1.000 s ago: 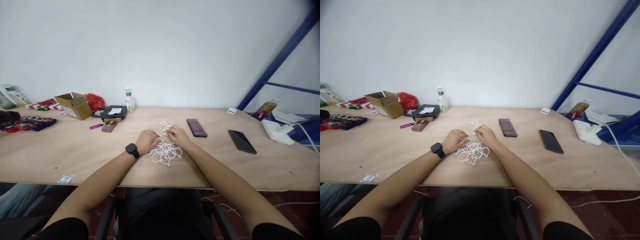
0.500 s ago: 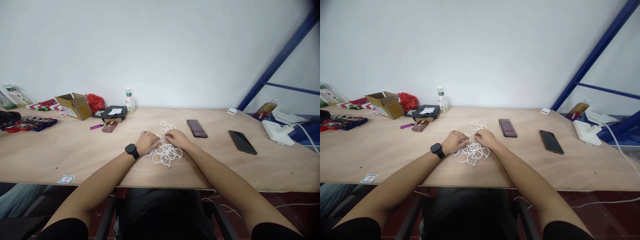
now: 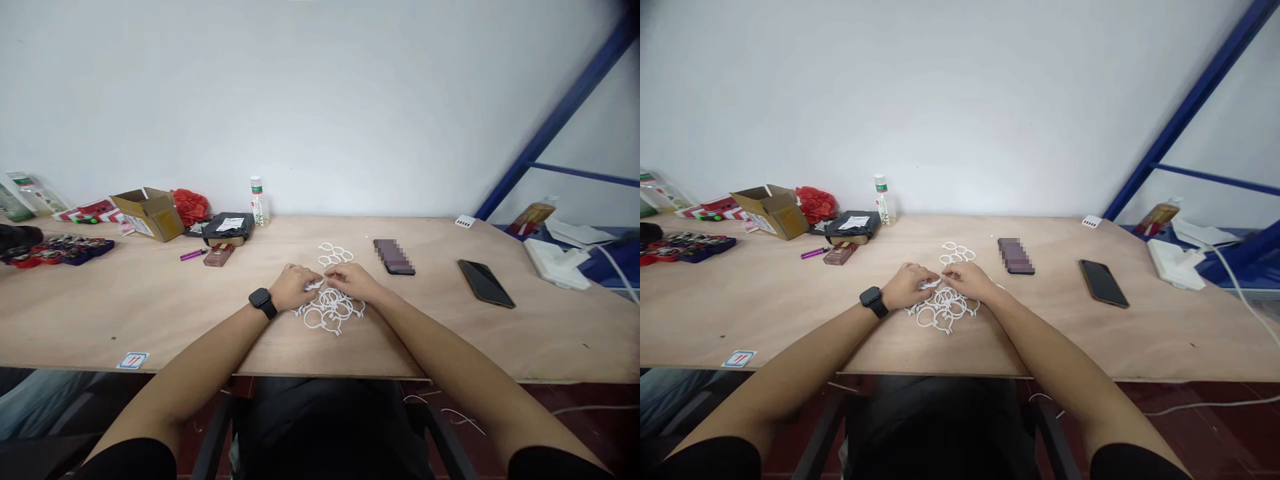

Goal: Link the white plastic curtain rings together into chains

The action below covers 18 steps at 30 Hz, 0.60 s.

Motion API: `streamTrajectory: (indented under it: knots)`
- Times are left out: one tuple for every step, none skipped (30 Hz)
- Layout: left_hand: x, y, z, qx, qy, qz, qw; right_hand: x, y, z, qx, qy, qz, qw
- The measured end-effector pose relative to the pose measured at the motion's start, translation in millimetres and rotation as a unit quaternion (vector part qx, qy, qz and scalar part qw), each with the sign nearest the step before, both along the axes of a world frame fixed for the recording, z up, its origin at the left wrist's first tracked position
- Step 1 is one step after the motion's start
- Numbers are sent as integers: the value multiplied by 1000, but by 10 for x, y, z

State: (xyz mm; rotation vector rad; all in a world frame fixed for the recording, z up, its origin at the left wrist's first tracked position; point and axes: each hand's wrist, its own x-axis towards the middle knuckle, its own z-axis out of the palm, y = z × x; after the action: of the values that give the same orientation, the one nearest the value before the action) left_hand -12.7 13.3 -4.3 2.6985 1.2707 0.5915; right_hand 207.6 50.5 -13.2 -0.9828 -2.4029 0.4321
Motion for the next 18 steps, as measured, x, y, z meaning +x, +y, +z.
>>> streamTrajectory:
  knots:
    - [-3, 6, -4, 4, -11, -5, 1000, -13, -16, 10, 3, 4, 9, 1000]
    - [-8, 12, -10, 9, -25, -12, 1000, -25, -29, 18, 9, 8, 16, 1000]
    - [-12, 20, -18, 15, -41, -21, 999, -35, -39, 24, 16, 11, 21, 1000]
    - [-17, 27, -25, 21, -57, -30, 998, -43, -46, 27, 24, 13, 25, 999]
    - [-20, 33, -32, 29, -72, -39, 996, -48, -50, 28, 31, 15, 30, 999]
    - [-23, 37, -36, 36, -85, -47, 995, -51, -52, 26, 36, 18, 36, 999]
    - [-24, 39, -38, 42, -97, -53, 993, -53, -52, 22, 40, 21, 43, 998]
    - [-23, 39, -36, 47, -107, -60, 991, -52, -51, 18, 42, 25, 50, 998]
    - [-21, 37, -31, 50, -115, -68, 990, -51, -50, 14, 46, 27, 56, 997]
    - [-18, 33, -25, 51, -122, -79, 988, -49, -49, 10, 50, 30, 61, 996]
    - [-14, 28, -17, 53, -128, -90, 986, -46, -50, 8, 56, 32, 62, 996]
    - [-11, 23, -11, 56, -137, -98, 984, -44, -51, 8, 62, 35, 62, 996]
    - [-8, 19, -6, 63, -147, -99, 982, -42, -55, 10, 66, 40, 59, 995]
    - [-6, 17, -4, 70, -160, -91, 980, -41, -60, 14, 68, 48, 54, 995]
    - [-7, 17, -5, 79, -171, -74, 979, -41, -67, 18, 68, 57, 49, 995]
    - [-10, 21, -9, 87, -180, -52, 978, -42, -76, 23, 66, 67, 42, 995]
    - [-15, 26, -16, 93, -183, -30, 978, -43, -85, 28, 65, 76, 37, 994]
    - [-21, 34, -24, 95, -181, -13, 979, -46, -95, 32, 64, 85, 32, 994]
